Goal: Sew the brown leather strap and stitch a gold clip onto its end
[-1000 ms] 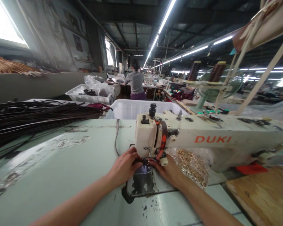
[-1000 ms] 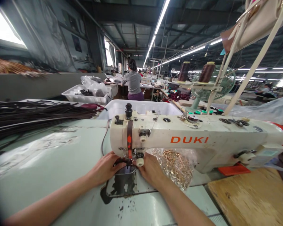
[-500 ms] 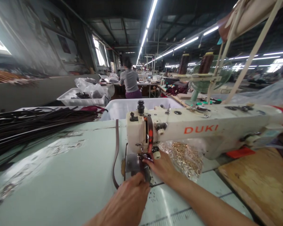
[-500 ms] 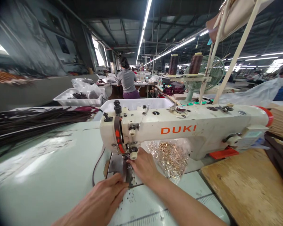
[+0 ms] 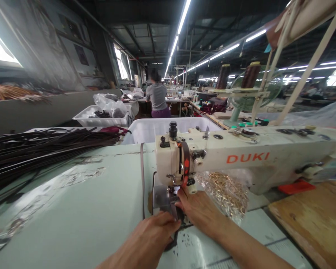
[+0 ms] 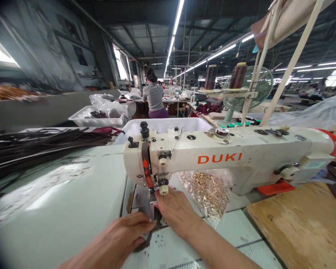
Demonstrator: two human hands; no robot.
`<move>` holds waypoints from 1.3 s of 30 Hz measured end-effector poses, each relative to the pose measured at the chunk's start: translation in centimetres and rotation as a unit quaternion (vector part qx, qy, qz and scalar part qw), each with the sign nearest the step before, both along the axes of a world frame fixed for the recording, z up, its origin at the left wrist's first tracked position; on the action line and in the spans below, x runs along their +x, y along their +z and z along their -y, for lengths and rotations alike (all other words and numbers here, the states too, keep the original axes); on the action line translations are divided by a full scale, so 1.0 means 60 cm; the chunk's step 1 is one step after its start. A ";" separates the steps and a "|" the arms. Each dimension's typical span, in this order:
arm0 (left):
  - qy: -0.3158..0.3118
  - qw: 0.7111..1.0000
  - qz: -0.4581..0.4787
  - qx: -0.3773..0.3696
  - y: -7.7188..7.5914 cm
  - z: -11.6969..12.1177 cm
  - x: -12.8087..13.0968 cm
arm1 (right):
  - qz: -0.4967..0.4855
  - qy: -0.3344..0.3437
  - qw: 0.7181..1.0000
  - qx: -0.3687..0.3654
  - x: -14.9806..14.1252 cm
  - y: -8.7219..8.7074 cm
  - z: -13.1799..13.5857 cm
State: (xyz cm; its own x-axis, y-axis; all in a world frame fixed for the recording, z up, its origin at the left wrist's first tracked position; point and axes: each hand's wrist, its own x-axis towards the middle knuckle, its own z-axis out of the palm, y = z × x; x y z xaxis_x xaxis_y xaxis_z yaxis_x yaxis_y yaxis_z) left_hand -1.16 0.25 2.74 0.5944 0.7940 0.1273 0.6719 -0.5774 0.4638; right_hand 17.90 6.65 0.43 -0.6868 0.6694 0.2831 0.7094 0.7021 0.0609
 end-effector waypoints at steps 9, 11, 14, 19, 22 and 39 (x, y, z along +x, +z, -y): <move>0.026 0.985 -0.102 0.136 -0.032 0.009 0.017 | 0.023 -0.009 1.000 -0.005 -0.021 0.009 -0.003; 0.031 0.978 -0.110 0.176 -0.053 0.011 0.013 | 0.012 -0.019 1.000 -0.009 -0.016 0.007 -0.007; 0.036 0.970 -0.105 0.216 -0.077 0.010 0.008 | -0.024 -0.032 0.999 -0.026 -0.001 0.007 -0.009; 0.024 0.970 -0.131 0.206 -0.056 0.013 0.010 | -0.043 -0.008 0.998 -0.039 0.013 0.009 -0.002; 0.023 0.974 -0.160 0.157 -0.030 0.017 0.014 | -0.036 0.004 0.999 -0.030 0.005 0.009 0.000; 0.026 0.971 -0.157 0.176 -0.041 0.017 0.015 | -0.019 -0.037 0.999 -0.029 -0.017 0.010 0.002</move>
